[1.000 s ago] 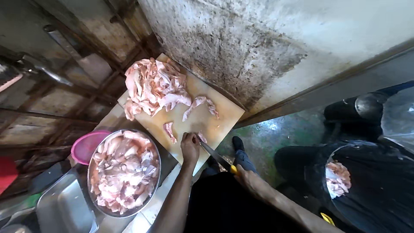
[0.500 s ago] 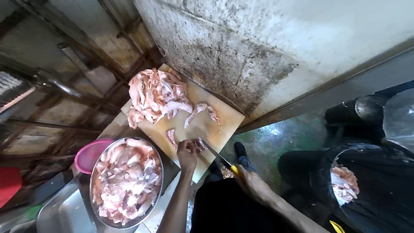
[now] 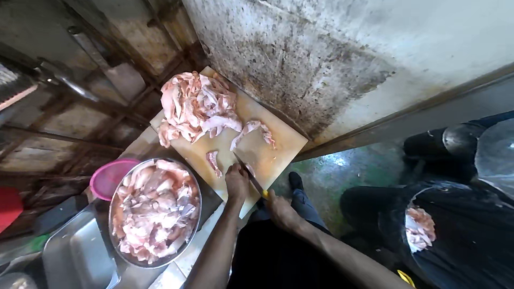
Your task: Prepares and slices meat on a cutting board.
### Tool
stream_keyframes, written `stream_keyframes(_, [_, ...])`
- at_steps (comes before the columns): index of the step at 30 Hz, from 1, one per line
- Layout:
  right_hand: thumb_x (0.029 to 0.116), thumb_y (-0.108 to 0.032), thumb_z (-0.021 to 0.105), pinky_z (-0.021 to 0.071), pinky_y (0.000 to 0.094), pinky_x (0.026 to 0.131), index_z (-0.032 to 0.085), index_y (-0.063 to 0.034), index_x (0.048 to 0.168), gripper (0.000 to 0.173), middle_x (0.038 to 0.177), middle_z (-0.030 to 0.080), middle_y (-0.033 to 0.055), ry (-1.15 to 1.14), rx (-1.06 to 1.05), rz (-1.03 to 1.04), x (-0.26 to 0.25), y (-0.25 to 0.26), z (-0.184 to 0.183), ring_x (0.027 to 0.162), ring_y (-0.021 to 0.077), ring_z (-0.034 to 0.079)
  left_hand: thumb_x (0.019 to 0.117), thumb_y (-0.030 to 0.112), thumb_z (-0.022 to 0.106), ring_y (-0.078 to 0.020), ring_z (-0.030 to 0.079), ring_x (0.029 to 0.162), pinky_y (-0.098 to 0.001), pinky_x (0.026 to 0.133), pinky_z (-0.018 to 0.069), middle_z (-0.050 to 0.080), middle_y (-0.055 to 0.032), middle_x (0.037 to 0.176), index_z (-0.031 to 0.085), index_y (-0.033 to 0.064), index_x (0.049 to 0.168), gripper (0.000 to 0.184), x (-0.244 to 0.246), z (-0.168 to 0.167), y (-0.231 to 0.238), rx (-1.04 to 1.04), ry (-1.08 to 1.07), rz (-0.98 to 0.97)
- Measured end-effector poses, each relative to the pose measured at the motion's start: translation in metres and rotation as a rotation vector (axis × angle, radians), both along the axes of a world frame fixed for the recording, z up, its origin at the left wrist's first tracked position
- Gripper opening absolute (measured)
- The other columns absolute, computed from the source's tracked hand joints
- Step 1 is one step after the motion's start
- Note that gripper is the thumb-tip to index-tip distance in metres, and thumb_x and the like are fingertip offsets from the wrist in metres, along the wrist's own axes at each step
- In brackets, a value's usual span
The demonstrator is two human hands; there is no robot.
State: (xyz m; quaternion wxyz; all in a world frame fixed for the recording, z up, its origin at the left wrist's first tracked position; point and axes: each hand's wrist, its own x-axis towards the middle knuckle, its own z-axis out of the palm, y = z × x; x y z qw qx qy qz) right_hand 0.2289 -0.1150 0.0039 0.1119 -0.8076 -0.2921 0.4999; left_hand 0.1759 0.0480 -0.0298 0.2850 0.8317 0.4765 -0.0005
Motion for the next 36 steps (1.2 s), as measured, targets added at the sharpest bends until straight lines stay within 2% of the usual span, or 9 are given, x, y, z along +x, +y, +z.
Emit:
stream_keyframes(5, [0.1092,-0.03,0.044,0.0578,0.0542,0.087,0.048,-0.0057,0.136,0.036,0.108,0.069,0.0204,-0.013,0.041,0.001,0.011,0.039,-0.009,0.101,0.0379,0.071,0.0946,0.011,0.067,-0.0316,0.069,0.094,-0.0485,0.085,0.0593,0.068,-0.0171,0.101,0.068,0.0008,0.103,0.013,-0.004,0.0,0.005,-0.001,0.009,-0.025])
stream_keyframes(10, [0.1071,-0.037,0.046,0.0565,0.0618,0.086,0.044,-0.0102,0.146,0.047,0.111,0.069,0.0238,-0.037,-0.083,0.083,0.023,-0.042,-0.009,0.101,0.0439,0.07,0.0987,0.015,0.064,-0.0349,0.07,0.098,-0.0514,0.088,0.0587,0.069,-0.019,0.105,0.069,0.0012,0.106,0.017,-0.008,0.005,0.022,0.011,0.091,0.008])
stream_keyframes(13, [0.1067,-0.041,0.045,0.0571,0.0622,0.083,0.047,-0.0123,0.141,0.044,0.109,0.069,0.023,-0.08,-0.128,0.125,0.03,-0.075,-0.001,0.099,0.0443,0.071,0.0984,0.017,0.064,-0.0332,0.071,0.1,-0.0515,0.089,0.0583,0.071,-0.0175,0.109,0.07,0.0024,0.109,0.019,-0.028,0.012,0.038,0.04,0.116,0.095])
stream_keyframes(17, [0.1037,-0.044,0.048,0.0572,0.0612,0.078,0.056,-0.0136,0.129,0.04,0.1,0.071,0.0198,-0.15,-0.093,0.116,0.03,-0.085,-0.003,0.093,0.0416,0.072,0.096,0.017,0.071,-0.0218,0.071,0.083,-0.0437,0.079,0.0613,0.072,-0.0094,0.096,0.073,0.0074,0.103,0.012,-0.06,0.016,0.045,0.136,-0.076,0.125])
stream_keyframes(22, [0.1016,-0.046,0.052,0.058,0.0486,0.07,0.064,-0.0124,0.121,0.041,0.083,0.068,0.0088,-0.136,0.264,-0.047,0.042,-0.112,-0.01,0.075,0.0256,0.07,0.1009,0.011,0.06,-0.0286,0.069,0.11,-0.0483,0.099,0.0555,0.072,-0.0115,0.115,0.075,0.0109,0.118,0.022,-0.061,0.019,0.036,0.136,-0.036,0.048])
stream_keyframes(25, [0.1009,-0.038,0.054,0.0576,0.0457,0.064,0.064,-0.0101,0.119,0.035,0.078,0.067,0.0071,-0.234,0.31,-0.191,0.045,-0.122,-0.007,0.069,0.0222,0.068,0.0915,0.003,0.064,-0.0342,0.058,0.126,-0.0492,0.104,0.0515,0.063,-0.0142,0.132,0.068,0.0113,0.132,0.042,-0.046,0.017,0.028,0.175,-0.039,0.019])
stream_keyframes(28, [0.1009,-0.039,0.054,0.0573,0.0446,0.063,0.064,-0.01,0.118,0.035,0.077,0.067,0.0058,-0.291,0.309,-0.271,0.046,-0.131,-0.01,0.067,0.0209,0.067,0.0864,0.007,0.071,-0.0313,0.051,0.135,-0.0482,0.109,0.048,0.061,-0.0092,0.139,0.068,0.015,0.133,0.048,-0.023,0.021,0.02,0.163,-0.078,-0.158])
stream_keyframes(32, [0.1011,-0.039,0.053,0.0564,0.0438,0.061,0.064,-0.0101,0.116,0.035,0.075,0.066,0.0054,-0.3,0.312,-0.288,0.04,-0.135,-0.007,0.065,0.0207,0.066,0.0992,0.021,0.063,-0.0279,0.06,0.125,-0.0497,0.106,0.05,0.067,-0.0068,0.129,0.07,0.017,0.128,0.03,0.006,0.014,0.021,-0.022,0.055,-0.455])
stream_keyframes(36, [0.1001,-0.038,0.055,0.0569,0.0446,0.062,0.065,-0.0102,0.115,0.034,0.075,0.066,0.0057,-0.285,0.305,-0.308,0.03,-0.139,-0.006,0.066,0.021,0.067,0.0978,0.019,0.067,-0.0267,0.071,0.096,-0.0494,0.09,0.0583,0.072,-0.0136,0.103,0.07,0.0052,0.114,0.021,0.018,0.015,0.025,-0.308,-0.019,-0.35])
